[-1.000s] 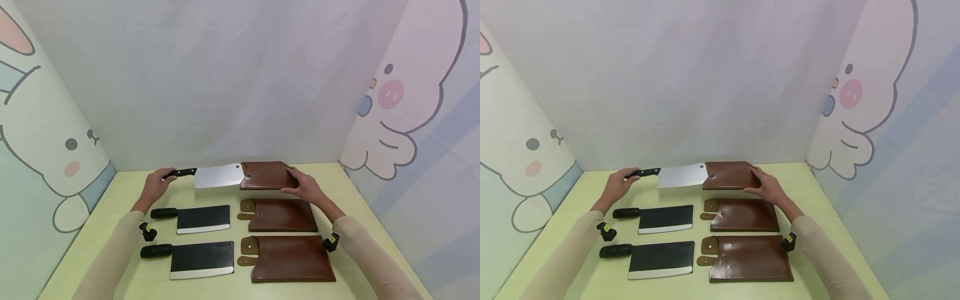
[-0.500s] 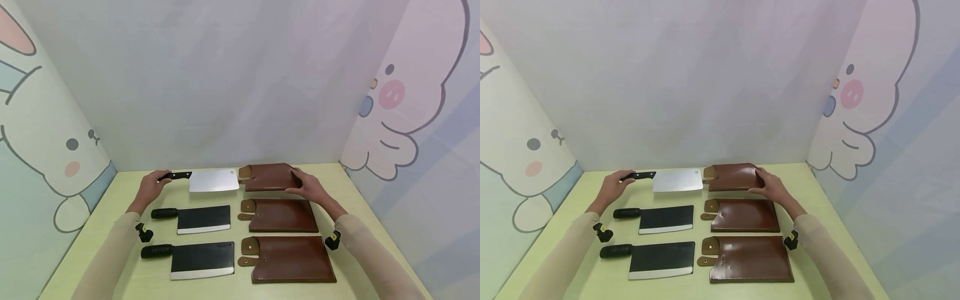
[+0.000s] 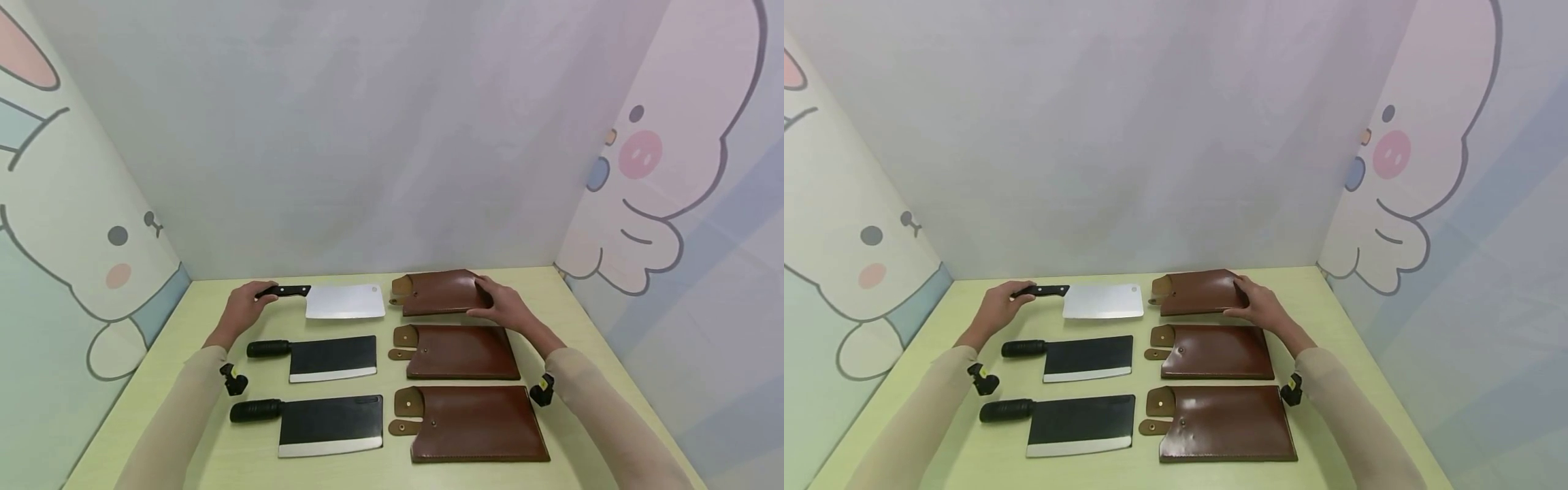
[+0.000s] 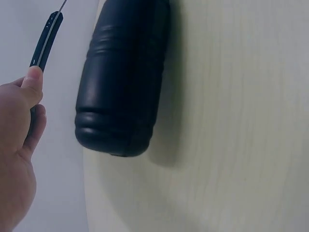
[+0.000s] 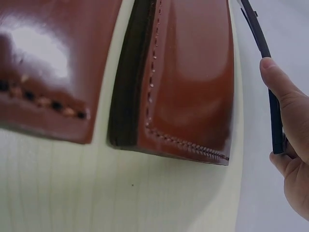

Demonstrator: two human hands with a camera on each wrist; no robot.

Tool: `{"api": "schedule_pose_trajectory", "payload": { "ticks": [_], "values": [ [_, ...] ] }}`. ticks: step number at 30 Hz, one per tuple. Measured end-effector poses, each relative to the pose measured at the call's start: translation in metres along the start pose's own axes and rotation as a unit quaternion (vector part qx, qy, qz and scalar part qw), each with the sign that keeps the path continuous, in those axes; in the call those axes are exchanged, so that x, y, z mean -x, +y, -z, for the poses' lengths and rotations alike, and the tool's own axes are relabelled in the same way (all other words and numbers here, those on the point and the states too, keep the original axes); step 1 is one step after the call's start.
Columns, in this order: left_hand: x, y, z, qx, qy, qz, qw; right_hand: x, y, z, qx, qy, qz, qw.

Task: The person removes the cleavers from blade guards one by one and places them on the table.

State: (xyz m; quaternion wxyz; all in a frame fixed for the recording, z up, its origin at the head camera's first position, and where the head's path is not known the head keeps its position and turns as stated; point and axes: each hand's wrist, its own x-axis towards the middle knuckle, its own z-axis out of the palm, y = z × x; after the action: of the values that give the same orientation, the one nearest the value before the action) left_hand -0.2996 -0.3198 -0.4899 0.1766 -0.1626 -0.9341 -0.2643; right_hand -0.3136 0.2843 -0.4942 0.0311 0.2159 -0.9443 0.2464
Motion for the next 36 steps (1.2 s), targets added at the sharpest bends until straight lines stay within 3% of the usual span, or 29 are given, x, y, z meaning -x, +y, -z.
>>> {"api": "schedule_pose_trajectory", "payload": {
  "ticks": [15, 27, 36],
  "values": [
    [0.001, -0.002, -0.003, -0.004, -0.028, 0.020, 0.9994, -0.002, 0.005, -0.008, 0.006, -0.016, -0.016, 0.9997],
    [0.001, -0.011, -0.008, -0.002, -0.055, 0.032, 0.9979, -0.005, 0.010, -0.010, 0.023, -0.035, -0.020, 0.9989],
    [0.004, -0.019, -0.014, 0.020, -0.112, 0.087, 0.9897, -0.007, 0.015, -0.013, 0.044, -0.049, -0.025, 0.9975]
  ]
}}
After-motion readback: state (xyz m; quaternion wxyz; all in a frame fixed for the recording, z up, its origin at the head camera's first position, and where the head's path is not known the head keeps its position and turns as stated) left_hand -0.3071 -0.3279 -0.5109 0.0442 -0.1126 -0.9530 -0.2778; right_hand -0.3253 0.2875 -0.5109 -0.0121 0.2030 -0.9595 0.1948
